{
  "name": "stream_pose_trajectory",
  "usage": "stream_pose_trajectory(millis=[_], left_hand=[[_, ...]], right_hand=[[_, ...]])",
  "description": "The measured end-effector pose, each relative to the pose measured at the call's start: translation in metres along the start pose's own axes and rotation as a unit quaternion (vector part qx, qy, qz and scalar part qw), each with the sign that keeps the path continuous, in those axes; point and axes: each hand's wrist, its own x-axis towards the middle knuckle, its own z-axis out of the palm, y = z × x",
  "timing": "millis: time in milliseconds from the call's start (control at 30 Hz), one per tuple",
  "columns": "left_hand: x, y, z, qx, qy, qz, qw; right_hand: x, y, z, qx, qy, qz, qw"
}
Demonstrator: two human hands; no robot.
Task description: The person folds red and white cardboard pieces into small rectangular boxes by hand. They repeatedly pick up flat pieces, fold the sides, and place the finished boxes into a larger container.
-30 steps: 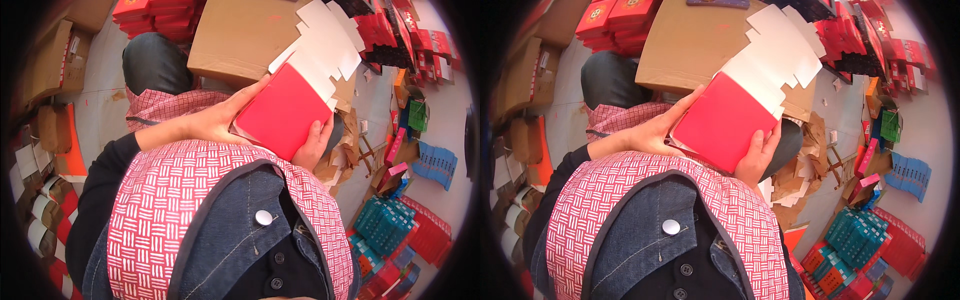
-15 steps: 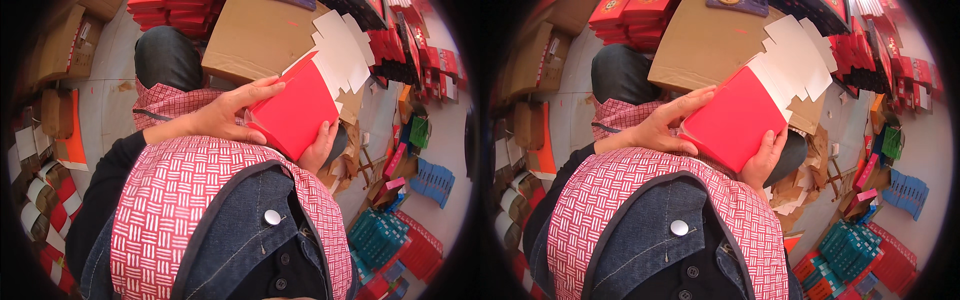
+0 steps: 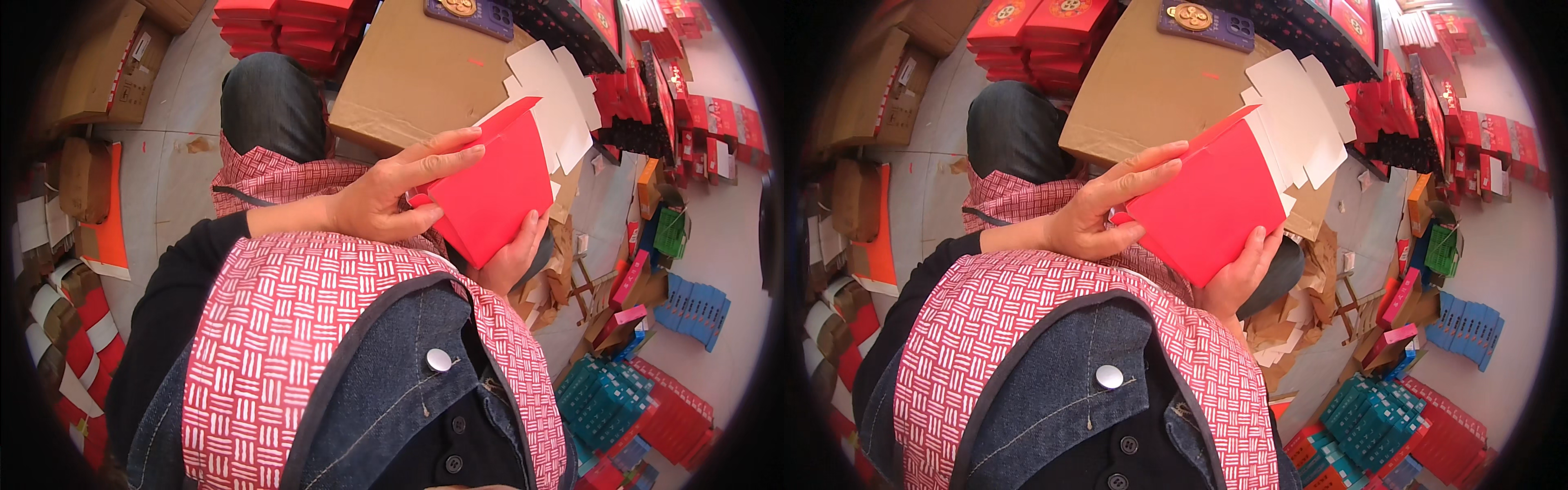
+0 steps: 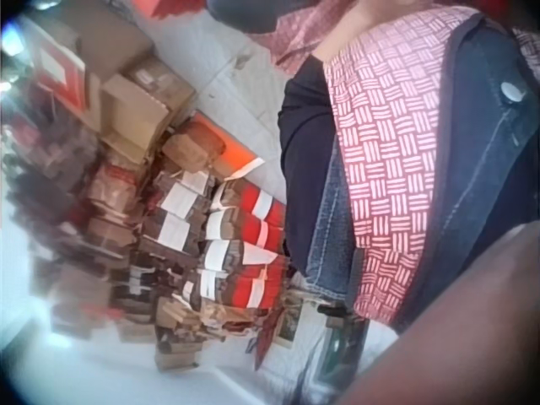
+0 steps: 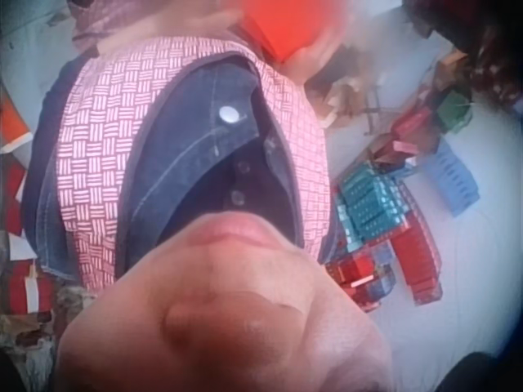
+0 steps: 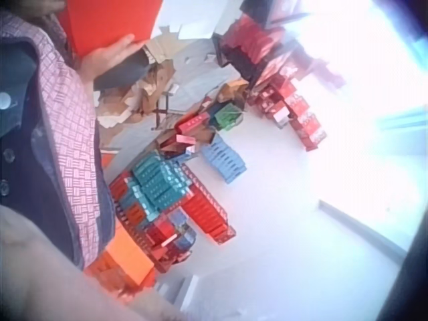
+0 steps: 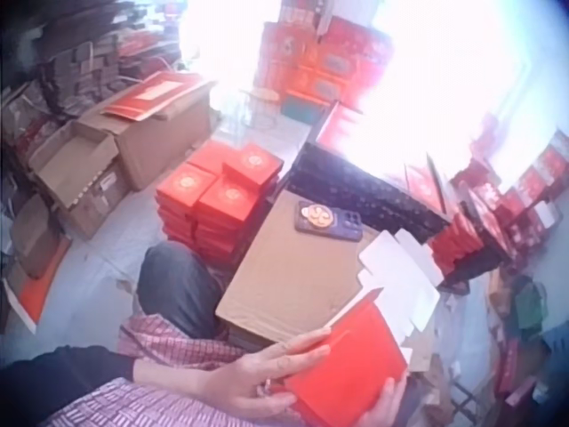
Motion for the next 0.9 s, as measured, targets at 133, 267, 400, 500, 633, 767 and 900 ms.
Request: stream_pose_trajectory(millis=[133, 267, 400, 500, 633, 767, 900], left_hand=[[0.0011, 0.0025, 0.0002, 0.075, 0.012, 0.006, 0.997], [0.0007, 0.0052, 0.0034, 0.097, 0.048, 0.010, 0.994], [-0.0025, -0.0002, 0.0019, 0.115, 0.013, 0.030, 0.993], [-0.0026, -0.0027, 0.0001, 0.114, 0.013, 0.048, 0.992], [-0.0024, -0.0028, -0.0024, 0.120, 0.013, 0.070, 0.990], [-0.0043, -0.0040, -0.0056, 0.103, 0.006, 0.072, 0.992], [-0.0061, -0.0036, -0.0053, 0.099, 0.014, 0.060, 0.993]], right_hand=[[-0.0041, 0.0000, 0.0070, -0.003, 0.011, 0.003, 1.000], [-0.0045, 0.0019, 0.0050, -0.022, -0.013, -0.013, 1.000], [-0.0047, 0.0030, 0.0053, -0.017, -0.014, -0.011, 1.000], [-0.0046, 0.0035, 0.0054, -0.014, -0.014, -0.013, 1.000], [-0.0057, 0.0039, 0.0046, -0.004, -0.016, -0.013, 1.000], [-0.0058, 0.0027, 0.0039, -0.018, -0.022, -0.013, 1.000], [-0.0071, 0.0026, 0.0061, -0.014, -0.021, -0.015, 1.000]])
